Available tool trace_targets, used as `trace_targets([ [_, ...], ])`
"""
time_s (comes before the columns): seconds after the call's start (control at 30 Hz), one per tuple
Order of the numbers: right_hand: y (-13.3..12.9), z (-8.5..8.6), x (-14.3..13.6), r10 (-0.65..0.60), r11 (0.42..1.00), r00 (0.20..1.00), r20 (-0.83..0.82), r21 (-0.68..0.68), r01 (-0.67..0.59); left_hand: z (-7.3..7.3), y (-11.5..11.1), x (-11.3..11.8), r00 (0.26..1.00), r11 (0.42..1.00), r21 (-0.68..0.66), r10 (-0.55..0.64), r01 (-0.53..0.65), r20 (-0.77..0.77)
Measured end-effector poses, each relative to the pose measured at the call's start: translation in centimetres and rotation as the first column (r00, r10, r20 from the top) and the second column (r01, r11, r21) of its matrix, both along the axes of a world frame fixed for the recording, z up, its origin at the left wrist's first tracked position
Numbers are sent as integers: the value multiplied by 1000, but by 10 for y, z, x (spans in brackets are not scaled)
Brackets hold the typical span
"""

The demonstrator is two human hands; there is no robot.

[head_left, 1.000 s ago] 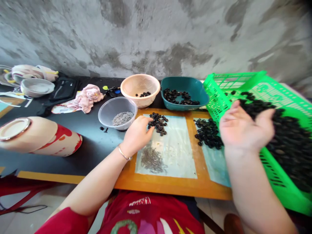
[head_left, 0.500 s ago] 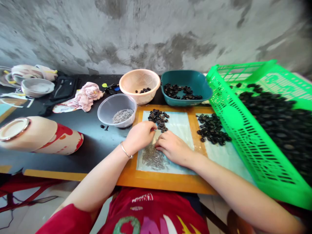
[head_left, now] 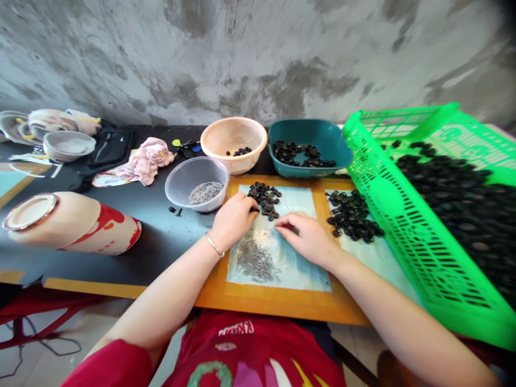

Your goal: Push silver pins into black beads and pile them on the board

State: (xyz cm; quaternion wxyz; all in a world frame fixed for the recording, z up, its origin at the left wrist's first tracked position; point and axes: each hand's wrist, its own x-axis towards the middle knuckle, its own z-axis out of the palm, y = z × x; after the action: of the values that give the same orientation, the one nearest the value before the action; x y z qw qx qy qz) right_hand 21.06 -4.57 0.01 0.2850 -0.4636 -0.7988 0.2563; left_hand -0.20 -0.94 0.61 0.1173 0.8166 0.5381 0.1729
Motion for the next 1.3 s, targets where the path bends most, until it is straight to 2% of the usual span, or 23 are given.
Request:
trace_targets([
  [0.13, 1, 4, -1, -98, 993, 991, -87, -72, 91, 4, -3, 4, 984, 999, 37, -38, 32, 172],
  [0.23, 1, 7, -2, -154, 981, 961, -230, -152, 121, 6, -8, 9, 918, 994, -98, 1, 41, 397],
  [0.3, 1, 8, -2, -180, 972, 932, -314, -201, 121, 6, -13, 14, 836, 962, -265, 91, 66, 541],
  [0.37, 1, 7, -2, -185, 967, 914, -362, -232, 104, 6, -17, 19, 728, 895, -428, 209, 128, 653],
  [0.43, 0, 6, -1, -175, 966, 903, -393, -246, 80, 6, -19, 22, 619, 823, -533, 318, 195, 718],
  [0.53, 0, 5, 1, -172, 966, 879, -445, -250, 62, 8, -21, 25, 484, 759, -595, 429, 264, 763],
  [0.6, 0, 5, 1, -177, 968, 858, -483, -243, 62, 10, -21, 26, 401, 741, -594, 464, 312, 790],
  [0.67, -1, 6, 1, -174, 971, 841, -512, -233, 58, 11, -21, 27, 353, 740, -574, 464, 350, 813],
  [0.73, -1, 8, 1, -162, 972, 836, -524, -229, 45, 12, -20, 27, 359, 742, -561, 444, 366, 821],
  [0.83, -3, 9, 1, -141, 974, 847, -512, -225, 26, 11, -20, 27, 419, 751, -557, 406, 353, 812],
  [0.93, -5, 11, 1, -137, 976, 872, -470, -213, 38, 9, -21, 26, 519, 814, -507, 315, 284, 795],
  [1.0, -6, 12, 2, -132, 981, 903, -408, -187, 59, 7, -22, 24, 628, 894, -399, 195, 202, 754],
  [1.07, -7, 13, 4, -108, 988, 940, -323, -139, 66, 5, -23, 22, 757, 961, -231, 35, 155, 653],
  [1.13, -7, 15, 5, -65, 994, 968, -241, -97, 42, 4, -24, 20, 847, 981, -72, -119, 181, 518],
  [1.2, -6, 16, 7, -25, 997, 982, -190, -81, 10, 2, -25, 19, 875, 970, 39, -234, 241, 425],
  [1.3, -6, 16, 9, 0, 997, 987, -159, -78, -12, 0, -25, 19, 873, 948, 131, -319, 291, 369],
])
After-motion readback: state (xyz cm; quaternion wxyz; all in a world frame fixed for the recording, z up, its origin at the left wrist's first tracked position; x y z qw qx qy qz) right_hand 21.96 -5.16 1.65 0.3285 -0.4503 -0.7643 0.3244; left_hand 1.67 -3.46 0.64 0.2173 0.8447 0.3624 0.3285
